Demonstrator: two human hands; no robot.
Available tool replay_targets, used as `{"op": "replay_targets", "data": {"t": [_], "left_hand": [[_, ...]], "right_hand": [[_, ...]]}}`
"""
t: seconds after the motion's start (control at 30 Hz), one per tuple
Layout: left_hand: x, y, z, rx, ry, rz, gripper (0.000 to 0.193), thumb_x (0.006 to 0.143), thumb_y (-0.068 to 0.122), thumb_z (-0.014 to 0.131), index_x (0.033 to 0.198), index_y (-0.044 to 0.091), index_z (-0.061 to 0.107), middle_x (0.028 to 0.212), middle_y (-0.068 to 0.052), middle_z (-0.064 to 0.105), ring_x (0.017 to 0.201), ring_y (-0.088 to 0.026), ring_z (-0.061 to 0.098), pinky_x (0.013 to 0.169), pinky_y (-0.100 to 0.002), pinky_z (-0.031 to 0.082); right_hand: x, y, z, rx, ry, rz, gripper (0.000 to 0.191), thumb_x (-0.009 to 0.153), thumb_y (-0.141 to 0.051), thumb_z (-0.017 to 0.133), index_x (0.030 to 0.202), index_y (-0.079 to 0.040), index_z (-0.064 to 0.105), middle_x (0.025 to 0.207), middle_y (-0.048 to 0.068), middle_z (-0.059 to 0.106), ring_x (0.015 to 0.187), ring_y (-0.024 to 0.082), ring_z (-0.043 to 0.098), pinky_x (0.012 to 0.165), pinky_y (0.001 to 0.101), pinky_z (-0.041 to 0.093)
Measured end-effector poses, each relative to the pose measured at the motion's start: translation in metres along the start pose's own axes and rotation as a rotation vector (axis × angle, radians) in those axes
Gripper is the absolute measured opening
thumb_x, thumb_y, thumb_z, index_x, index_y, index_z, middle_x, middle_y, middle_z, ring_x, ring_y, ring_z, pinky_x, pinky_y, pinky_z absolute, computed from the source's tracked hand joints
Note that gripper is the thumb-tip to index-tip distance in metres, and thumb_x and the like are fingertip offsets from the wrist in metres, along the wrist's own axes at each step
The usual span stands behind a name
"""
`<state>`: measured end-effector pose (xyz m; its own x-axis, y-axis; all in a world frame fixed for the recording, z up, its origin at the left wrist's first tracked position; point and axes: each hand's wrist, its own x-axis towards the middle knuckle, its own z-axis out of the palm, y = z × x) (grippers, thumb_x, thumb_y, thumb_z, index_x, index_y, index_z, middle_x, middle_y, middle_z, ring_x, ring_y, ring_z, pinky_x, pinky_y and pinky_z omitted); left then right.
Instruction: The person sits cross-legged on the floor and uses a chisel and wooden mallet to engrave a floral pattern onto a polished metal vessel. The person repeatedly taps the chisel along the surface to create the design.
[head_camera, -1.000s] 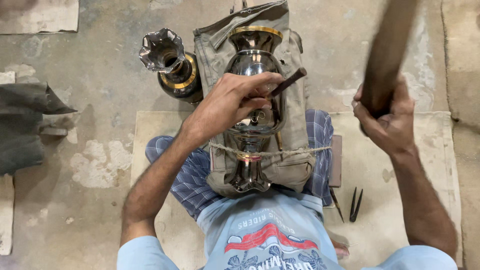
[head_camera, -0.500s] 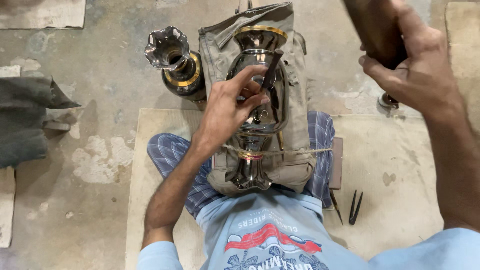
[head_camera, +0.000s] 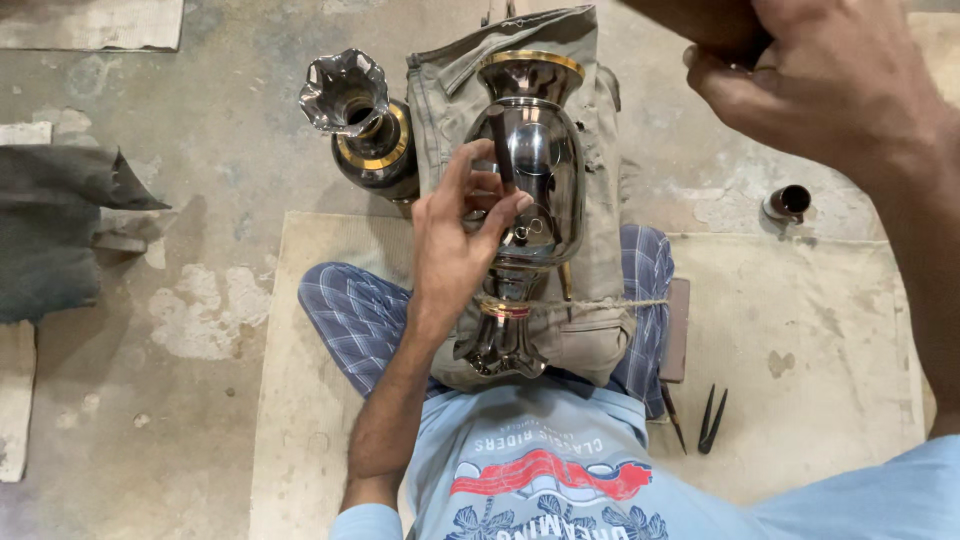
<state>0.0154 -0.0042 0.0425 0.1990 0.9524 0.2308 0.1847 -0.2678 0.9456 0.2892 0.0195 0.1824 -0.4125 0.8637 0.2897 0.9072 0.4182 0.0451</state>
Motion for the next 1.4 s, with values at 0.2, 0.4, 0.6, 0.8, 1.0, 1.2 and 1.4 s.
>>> {"op": "replay_targets", "data": {"t": [0.2,0.4,0.6,0.8,1.0,1.2,1.4], "left_hand": [[-0.001,-0.012,0.004,0.110,0.043,0.018,0.053,0.094,0.013,0.079,0.140,0.009,0.052,0.103,-0.011,0.076,0.094,-0.021,0.081,0.074,-0.034,0.073],[-0.006,-0.015,0.005,0.025,0.050,0.013,0.052,0.096,0.013,0.077,0.141,0.009,0.051,0.102,-0.011,0.077,0.093,-0.020,0.081,0.075,-0.033,0.073],[-0.009,-0.010,0.002,0.082,0.078,-0.031,0.049,0.093,0.016,0.081,0.133,0.011,0.053,0.098,-0.008,0.079,0.089,-0.018,0.081,0.075,-0.030,0.070],[-0.011,-0.006,0.002,-0.017,0.082,-0.045,0.043,0.095,0.015,0.081,0.129,0.008,0.054,0.100,-0.009,0.080,0.091,-0.017,0.082,0.075,-0.029,0.071],[-0.013,-0.007,0.003,0.047,0.127,-0.067,0.046,0.091,0.015,0.082,0.128,0.008,0.056,0.094,-0.010,0.080,0.085,-0.019,0.082,0.070,-0.031,0.068],[-0.013,-0.012,0.003,0.018,0.084,-0.035,0.042,0.095,0.018,0.081,0.129,0.010,0.056,0.097,-0.008,0.080,0.089,-0.019,0.083,0.076,-0.031,0.072],[-0.012,-0.011,0.003,0.056,0.082,0.000,0.049,0.091,0.014,0.083,0.131,0.009,0.056,0.096,-0.010,0.080,0.087,-0.020,0.082,0.074,-0.032,0.070]], "right_hand": [[-0.005,0.006,0.000,0.052,-0.015,-0.010,0.023,0.098,-0.016,0.077,0.111,0.003,0.072,0.079,0.017,0.070,0.064,0.023,0.068,0.059,0.0366,0.058],[0.004,0.001,-0.003,0.074,-0.191,0.053,0.022,0.096,-0.013,0.074,0.113,-0.001,0.069,0.075,0.016,0.068,0.056,0.021,0.063,0.052,0.0359,0.056],[0.010,-0.010,-0.007,-0.121,-0.155,-0.004,0.033,0.093,-0.011,0.074,0.125,-0.005,0.071,0.077,0.015,0.072,0.051,0.021,0.062,0.052,0.0348,0.055],[0.017,-0.017,-0.011,-0.147,-0.167,-0.019,0.025,0.094,-0.011,0.072,0.119,-0.006,0.074,0.080,0.014,0.074,0.050,0.022,0.063,0.051,0.0356,0.054],[0.024,-0.019,0.000,-0.148,-0.235,-0.027,0.049,0.088,-0.008,0.072,0.137,-0.010,0.069,0.083,0.014,0.075,0.048,0.019,0.065,0.046,0.0325,0.054],[0.022,-0.029,-0.010,-0.113,-0.200,-0.101,0.046,0.089,-0.004,0.069,0.134,-0.010,0.070,0.088,0.014,0.075,0.054,0.021,0.066,0.048,0.0341,0.055],[0.017,-0.029,-0.022,-0.207,-0.305,0.052,0.036,0.093,-0.011,0.070,0.130,-0.011,0.069,0.081,0.012,0.072,0.056,0.022,0.068,0.055,0.0362,0.058]]}}
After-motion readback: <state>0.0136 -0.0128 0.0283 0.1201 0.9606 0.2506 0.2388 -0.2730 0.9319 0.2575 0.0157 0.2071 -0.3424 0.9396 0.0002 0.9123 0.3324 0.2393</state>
